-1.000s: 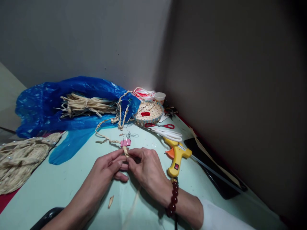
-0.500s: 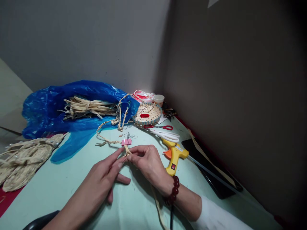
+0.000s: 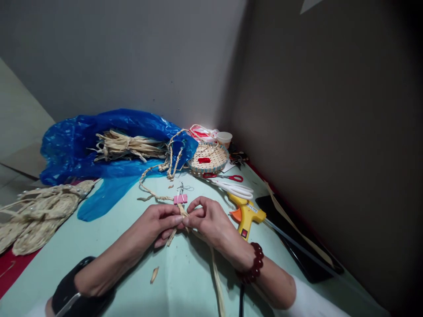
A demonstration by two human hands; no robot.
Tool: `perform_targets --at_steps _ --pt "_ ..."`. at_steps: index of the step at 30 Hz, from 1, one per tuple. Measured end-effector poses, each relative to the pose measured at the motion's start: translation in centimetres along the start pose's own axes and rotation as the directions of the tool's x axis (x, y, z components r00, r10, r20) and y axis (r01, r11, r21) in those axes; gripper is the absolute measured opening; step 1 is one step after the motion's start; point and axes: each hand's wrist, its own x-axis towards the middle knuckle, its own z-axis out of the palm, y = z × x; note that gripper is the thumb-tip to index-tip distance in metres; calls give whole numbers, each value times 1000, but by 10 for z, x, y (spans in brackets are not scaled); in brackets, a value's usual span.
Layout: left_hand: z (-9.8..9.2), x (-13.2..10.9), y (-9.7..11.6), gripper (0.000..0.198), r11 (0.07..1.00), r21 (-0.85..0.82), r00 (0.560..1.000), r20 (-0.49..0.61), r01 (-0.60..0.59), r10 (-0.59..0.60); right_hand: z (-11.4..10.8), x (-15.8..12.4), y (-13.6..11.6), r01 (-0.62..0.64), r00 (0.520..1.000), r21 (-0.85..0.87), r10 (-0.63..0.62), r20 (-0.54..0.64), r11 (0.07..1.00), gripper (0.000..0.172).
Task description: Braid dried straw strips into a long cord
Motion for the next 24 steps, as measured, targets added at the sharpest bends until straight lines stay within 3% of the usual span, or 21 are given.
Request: perform_targets --at_steps 10,16,20,24 --pt "1 3 0 27 1000 17 999 -33 4 -4 -5 -5 -1 69 996 -278 -50 75 958 8" --pt "8 0 1 24 1000 -24 998 -61 4 -5 -6 -5 -1 86 994 -299 -61 94 950 10" --pt "12 -1 -2 22 1000 -26 993 -121 -11 7 -7 -7 -5 93 989 -289 -56 136 953 9" --pt "12 -2 -6 22 999 -20 981 -193 -28 24 -12 -8 -12 141 984 -426 -78 161 894 5"
